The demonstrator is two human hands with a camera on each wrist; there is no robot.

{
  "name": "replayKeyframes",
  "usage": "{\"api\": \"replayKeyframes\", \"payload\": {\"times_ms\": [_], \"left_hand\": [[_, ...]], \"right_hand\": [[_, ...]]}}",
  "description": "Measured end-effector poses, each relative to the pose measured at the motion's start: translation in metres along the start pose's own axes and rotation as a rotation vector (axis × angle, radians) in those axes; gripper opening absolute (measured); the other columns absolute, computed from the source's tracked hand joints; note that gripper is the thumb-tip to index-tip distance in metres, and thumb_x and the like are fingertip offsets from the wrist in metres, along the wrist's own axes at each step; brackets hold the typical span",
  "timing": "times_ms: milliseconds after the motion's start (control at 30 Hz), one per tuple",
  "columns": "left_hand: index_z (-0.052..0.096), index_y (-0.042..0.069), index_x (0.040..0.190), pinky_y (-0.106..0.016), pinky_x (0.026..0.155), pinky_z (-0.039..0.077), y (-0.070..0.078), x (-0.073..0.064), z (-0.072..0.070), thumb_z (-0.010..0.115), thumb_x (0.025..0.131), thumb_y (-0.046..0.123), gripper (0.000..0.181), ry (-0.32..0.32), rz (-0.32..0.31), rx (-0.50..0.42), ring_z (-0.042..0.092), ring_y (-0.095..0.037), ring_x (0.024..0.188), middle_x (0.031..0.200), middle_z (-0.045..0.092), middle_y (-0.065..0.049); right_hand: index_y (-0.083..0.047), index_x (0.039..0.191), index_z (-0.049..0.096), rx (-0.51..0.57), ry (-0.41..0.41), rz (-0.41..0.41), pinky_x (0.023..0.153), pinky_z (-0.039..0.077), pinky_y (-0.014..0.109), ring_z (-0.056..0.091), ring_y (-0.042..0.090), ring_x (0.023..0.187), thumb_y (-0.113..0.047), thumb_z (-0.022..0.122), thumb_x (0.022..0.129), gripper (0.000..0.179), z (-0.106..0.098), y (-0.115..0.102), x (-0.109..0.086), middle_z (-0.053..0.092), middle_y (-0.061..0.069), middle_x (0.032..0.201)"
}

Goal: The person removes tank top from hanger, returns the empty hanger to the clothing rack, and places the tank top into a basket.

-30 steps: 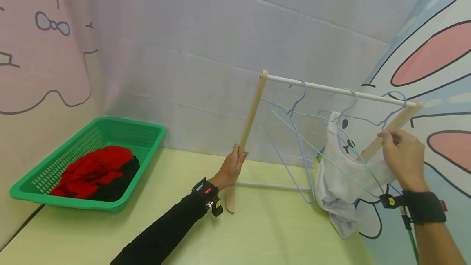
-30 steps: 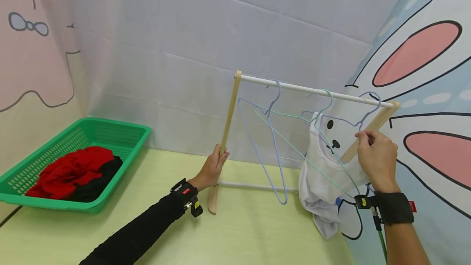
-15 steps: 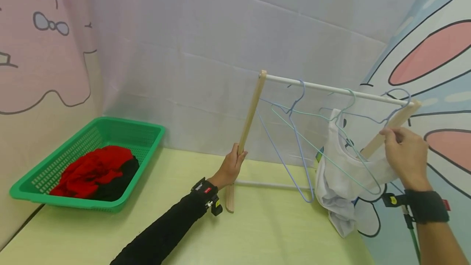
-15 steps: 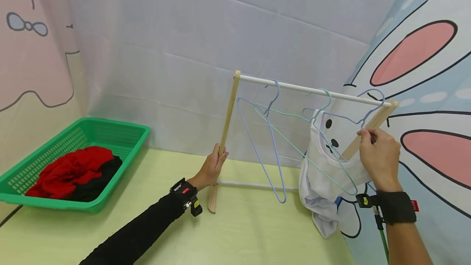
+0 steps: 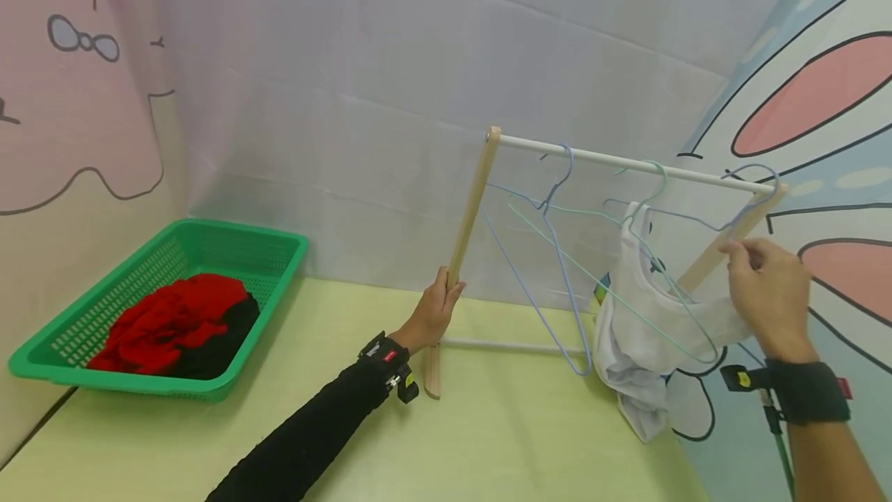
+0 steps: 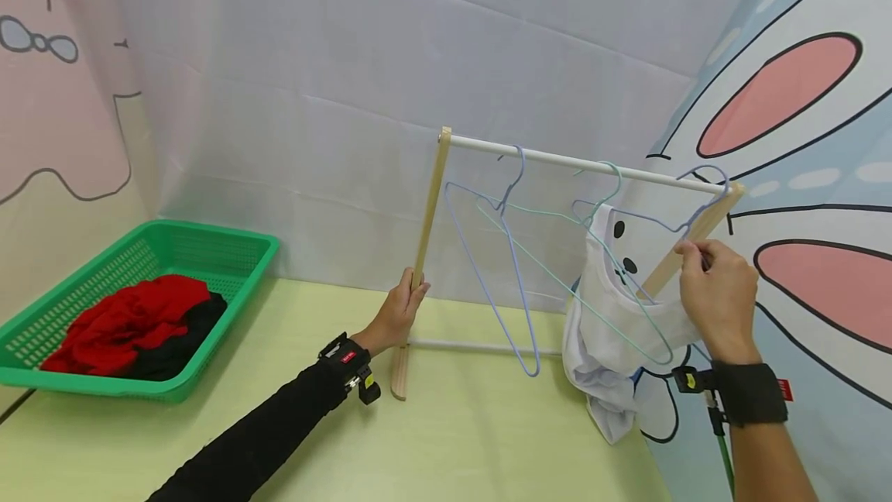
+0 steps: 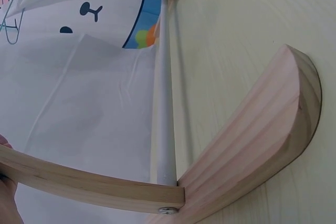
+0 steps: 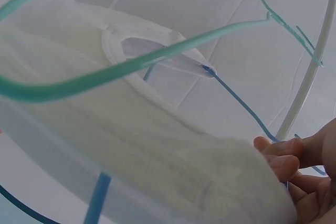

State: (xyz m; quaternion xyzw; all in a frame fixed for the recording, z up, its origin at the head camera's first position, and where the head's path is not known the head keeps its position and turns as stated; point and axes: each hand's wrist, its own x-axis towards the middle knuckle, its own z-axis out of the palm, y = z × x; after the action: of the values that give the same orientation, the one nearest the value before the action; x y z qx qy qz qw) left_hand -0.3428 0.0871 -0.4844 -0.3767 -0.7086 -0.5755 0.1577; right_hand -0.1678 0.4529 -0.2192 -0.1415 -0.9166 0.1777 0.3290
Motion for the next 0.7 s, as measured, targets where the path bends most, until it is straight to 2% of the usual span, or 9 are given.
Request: {"api": "replayKeyframes", "payload": {"times_ms": [133,333,467,567,600,667,700], "left_hand": [[0.042,0.003,0.112,-0.027,0.055,0.034,-0.003,0.001,0.002,0.046,0.116,0.015,0.014,0.013,0.016,-0.001,0.034,-0.008,0.063,0.079,0.036,0.002],[0.043,0.003,0.111,-0.026,0.054,0.034,-0.004,-0.001,0.003,0.048,0.115,0.014,0.013,0.026,0.024,0.004,0.034,-0.008,0.062,0.078,0.036,0.003],[0.043,0.002,0.111,-0.026,0.055,0.033,-0.003,-0.001,0.003,0.049,0.115,0.013,0.013,0.033,0.027,0.008,0.034,-0.008,0.063,0.078,0.036,0.003],[0.043,0.002,0.111,-0.026,0.055,0.033,-0.003,-0.001,0.003,0.048,0.115,0.013,0.013,0.027,0.026,0.008,0.034,-0.008,0.063,0.078,0.036,0.003],[0.043,0.002,0.111,-0.026,0.055,0.033,-0.003,-0.001,0.003,0.049,0.115,0.013,0.013,0.024,0.026,0.006,0.033,-0.008,0.063,0.078,0.035,0.003],[0.042,0.002,0.111,-0.025,0.055,0.033,-0.003,-0.001,0.002,0.048,0.115,0.012,0.013,0.019,0.025,0.004,0.033,-0.007,0.062,0.078,0.035,0.003],[0.042,0.002,0.111,-0.025,0.055,0.033,-0.003,-0.001,0.002,0.048,0.115,0.012,0.013,0.018,0.025,0.003,0.033,-0.007,0.062,0.078,0.035,0.003]], "right_hand": [[0.009,0.136,0.065,-0.014,-0.001,0.011,0.078,0.043,0.039,0.064,0.051,0.112,-0.026,0.043,0.115,0.047,-0.003,-0.001,-0.001,0.067,0.037,0.125],[0.009,0.136,0.065,-0.026,0.014,0.014,0.074,0.035,0.026,0.064,0.047,0.109,-0.025,0.043,0.115,0.045,-0.007,0.000,-0.007,0.068,0.036,0.124],[0.009,0.140,0.062,-0.020,0.010,0.014,0.076,0.041,0.032,0.064,0.050,0.112,-0.024,0.043,0.115,0.045,-0.011,0.001,-0.012,0.067,0.036,0.127],[0.009,0.141,0.062,-0.016,0.011,0.021,0.083,0.053,0.056,0.063,0.052,0.114,-0.023,0.042,0.115,0.046,-0.013,0.002,-0.015,0.066,0.037,0.129],[0.009,0.141,0.062,-0.017,0.014,0.022,0.083,0.054,0.056,0.063,0.052,0.115,-0.023,0.042,0.114,0.046,-0.014,0.003,-0.016,0.066,0.037,0.130],[0.009,0.140,0.063,-0.018,0.020,0.023,0.083,0.055,0.048,0.062,0.050,0.114,-0.022,0.042,0.114,0.046,-0.015,0.003,-0.018,0.066,0.037,0.129],[0.009,0.139,0.064,-0.020,0.024,0.023,0.080,0.054,0.040,0.063,0.050,0.113,-0.022,0.042,0.114,0.045,-0.016,0.003,-0.019,0.066,0.037,0.128]]}}
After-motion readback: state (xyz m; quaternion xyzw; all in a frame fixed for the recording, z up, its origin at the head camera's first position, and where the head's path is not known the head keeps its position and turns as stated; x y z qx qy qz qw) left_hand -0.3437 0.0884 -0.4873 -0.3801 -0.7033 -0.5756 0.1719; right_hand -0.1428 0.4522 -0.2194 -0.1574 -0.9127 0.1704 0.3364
